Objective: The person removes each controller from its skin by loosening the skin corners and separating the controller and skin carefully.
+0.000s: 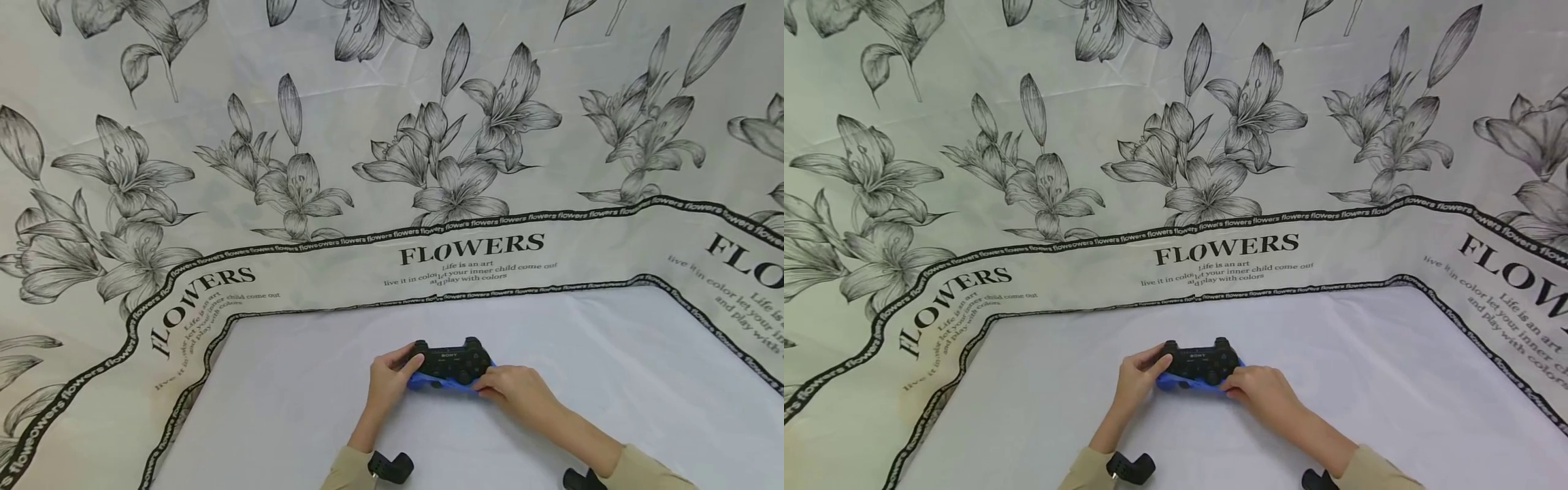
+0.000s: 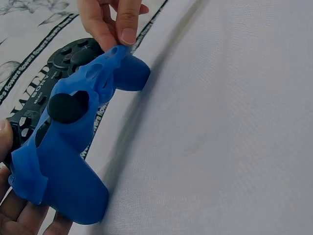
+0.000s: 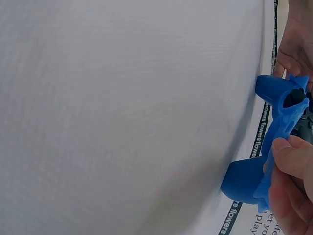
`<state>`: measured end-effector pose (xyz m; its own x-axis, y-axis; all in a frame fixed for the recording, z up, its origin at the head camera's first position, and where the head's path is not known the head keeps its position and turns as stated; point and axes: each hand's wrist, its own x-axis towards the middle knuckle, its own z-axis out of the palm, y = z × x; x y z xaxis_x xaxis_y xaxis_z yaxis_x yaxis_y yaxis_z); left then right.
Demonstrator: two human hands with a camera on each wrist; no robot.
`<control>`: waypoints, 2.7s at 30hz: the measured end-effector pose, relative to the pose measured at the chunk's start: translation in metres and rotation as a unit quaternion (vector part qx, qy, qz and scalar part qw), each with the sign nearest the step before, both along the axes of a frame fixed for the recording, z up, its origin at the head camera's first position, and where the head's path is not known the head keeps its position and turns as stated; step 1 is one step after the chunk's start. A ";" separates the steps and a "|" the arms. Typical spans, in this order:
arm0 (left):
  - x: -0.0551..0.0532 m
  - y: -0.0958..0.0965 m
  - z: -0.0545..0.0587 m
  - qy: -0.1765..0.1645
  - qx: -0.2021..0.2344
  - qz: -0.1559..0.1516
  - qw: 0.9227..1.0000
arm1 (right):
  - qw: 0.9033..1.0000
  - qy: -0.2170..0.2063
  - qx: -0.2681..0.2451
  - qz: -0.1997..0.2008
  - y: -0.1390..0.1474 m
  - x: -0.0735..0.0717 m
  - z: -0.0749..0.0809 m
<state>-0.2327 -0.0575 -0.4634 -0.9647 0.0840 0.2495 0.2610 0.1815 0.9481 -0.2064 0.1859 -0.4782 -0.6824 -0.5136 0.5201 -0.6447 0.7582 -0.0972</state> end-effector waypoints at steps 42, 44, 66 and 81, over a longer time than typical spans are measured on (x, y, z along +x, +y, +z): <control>-0.004 0.000 -0.001 -0.052 0.025 0.008 0.998 | 0.997 -0.028 -0.065 0.013 -0.049 -0.008 0.027; -0.004 0.000 -0.002 -0.052 0.027 0.007 0.998 | 0.998 -0.044 -0.042 -0.002 -0.054 -0.010 0.029; 0.000 -0.001 -0.003 -0.032 0.026 0.006 0.999 | 0.997 -0.034 0.054 -0.046 -0.084 -0.012 0.034; -0.003 0.001 -0.012 0.008 0.030 -0.003 0.999 | 0.998 0.000 -0.053 -0.031 -0.078 -0.014 0.018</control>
<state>-0.2359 -0.0565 -0.4756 -0.9598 0.0747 0.2706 0.2781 0.1220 0.9528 -0.2204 0.1076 -0.4606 -0.7112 -0.4122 0.5695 -0.5964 0.7827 -0.1783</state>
